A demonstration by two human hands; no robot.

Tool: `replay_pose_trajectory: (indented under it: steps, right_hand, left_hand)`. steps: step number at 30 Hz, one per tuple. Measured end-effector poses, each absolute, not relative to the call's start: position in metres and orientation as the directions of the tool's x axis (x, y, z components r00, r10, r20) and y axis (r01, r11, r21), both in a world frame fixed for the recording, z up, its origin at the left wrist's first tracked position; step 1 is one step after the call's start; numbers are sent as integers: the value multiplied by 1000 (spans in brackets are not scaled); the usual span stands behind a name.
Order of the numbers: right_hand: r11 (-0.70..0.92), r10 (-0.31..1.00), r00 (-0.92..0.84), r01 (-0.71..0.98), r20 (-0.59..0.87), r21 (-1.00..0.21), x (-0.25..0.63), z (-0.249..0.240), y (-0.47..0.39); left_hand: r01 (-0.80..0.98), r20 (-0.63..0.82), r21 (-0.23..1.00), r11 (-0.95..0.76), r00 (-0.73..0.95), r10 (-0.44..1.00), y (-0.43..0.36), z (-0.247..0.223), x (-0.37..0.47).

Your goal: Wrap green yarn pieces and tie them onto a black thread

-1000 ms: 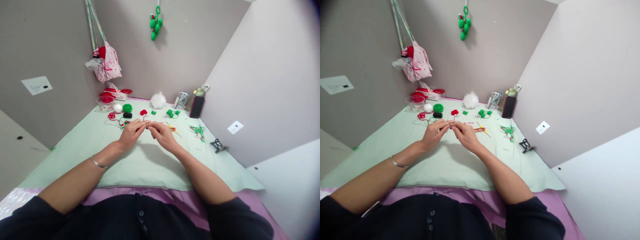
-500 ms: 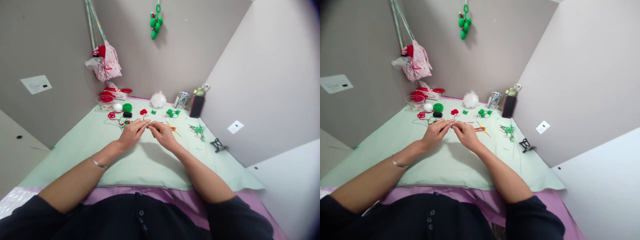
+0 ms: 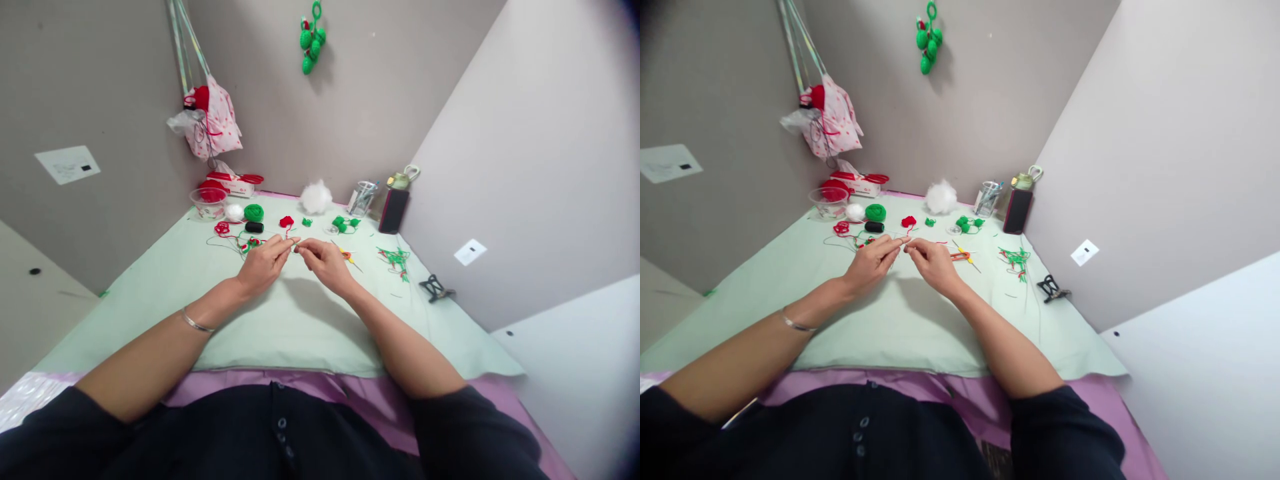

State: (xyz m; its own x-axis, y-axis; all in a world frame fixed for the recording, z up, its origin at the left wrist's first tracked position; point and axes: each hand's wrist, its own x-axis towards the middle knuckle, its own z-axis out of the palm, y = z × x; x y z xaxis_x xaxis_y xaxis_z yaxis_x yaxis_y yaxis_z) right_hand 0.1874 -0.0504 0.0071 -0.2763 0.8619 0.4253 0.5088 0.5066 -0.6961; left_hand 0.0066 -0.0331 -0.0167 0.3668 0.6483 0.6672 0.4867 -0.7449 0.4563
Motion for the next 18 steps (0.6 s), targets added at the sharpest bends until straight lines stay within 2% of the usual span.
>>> replay_pose_trajectory:
  steps: [18]
  right_hand:
    - [410,903,-281,342,324,-846,186,16,-51]
  left_hand:
    - [427,639,536,-728,358,681,-31,-18,6]
